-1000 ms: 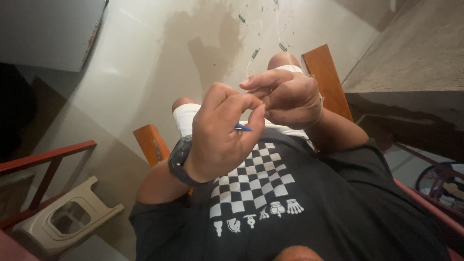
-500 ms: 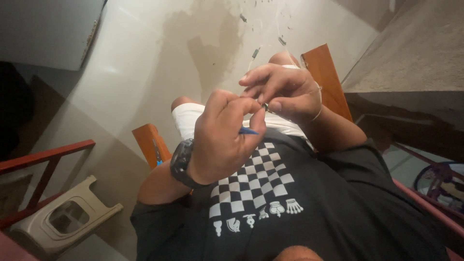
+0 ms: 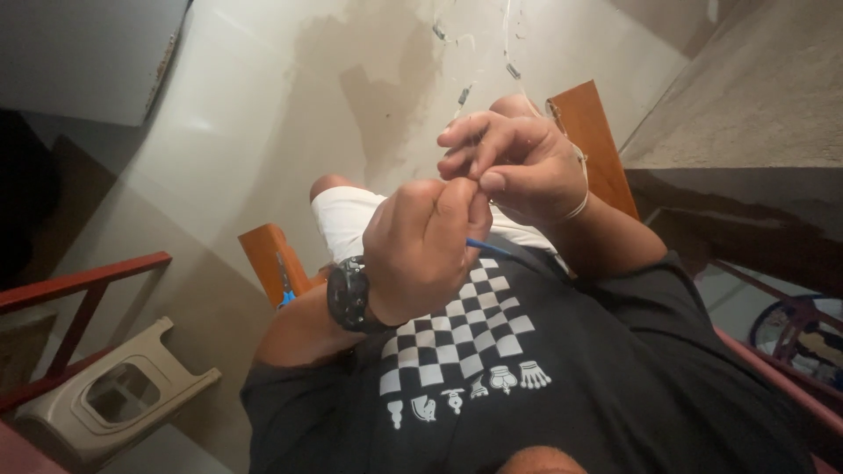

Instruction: The person is tying a fishing knot using a blue knot-tying tool and scissors.

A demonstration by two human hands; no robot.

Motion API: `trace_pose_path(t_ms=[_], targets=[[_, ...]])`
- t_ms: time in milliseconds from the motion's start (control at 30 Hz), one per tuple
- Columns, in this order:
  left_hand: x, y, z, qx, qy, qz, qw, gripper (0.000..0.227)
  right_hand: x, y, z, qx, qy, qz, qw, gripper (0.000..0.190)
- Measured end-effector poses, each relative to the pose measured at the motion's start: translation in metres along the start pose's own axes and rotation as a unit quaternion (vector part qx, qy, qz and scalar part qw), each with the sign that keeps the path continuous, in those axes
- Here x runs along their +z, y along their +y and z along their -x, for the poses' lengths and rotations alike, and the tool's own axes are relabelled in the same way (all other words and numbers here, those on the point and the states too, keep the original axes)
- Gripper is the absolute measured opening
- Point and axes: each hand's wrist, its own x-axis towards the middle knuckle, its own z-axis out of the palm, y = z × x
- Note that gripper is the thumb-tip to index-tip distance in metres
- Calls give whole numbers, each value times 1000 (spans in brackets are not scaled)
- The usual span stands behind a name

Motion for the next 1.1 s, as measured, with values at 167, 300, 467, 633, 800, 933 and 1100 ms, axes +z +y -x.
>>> trace_pose_path(t_ms=[167,300,467,633,800,933,1100], targets=[[4,1,1,7,23,-17,1000,5,-3,0,-1,14,5,12,1000,7],[-5,-9,-4,28,-15,28,999,7,-8,2,-2,-8,-26,-16,999,7],[-21,-29,-13,-36,-146,49,987,50,-18,3,1,-29,-21,5,999,5],[-43,-29,-33,-248,-268,249,897,35,-21,6,-4,-61,-31,-17,997,6],[-41,-37,-41,-117,-237,377,887,15,-25,5,-6,-77,-45,-50,995,9],[-41,-38,-51,-146,-285,266,909,14,-22,1,-9,-81,-59,-68,993,13],[-41,-44,-52,-96,-260,277,920,8,-17,-5,-10,-106,-60,-54,991,17]])
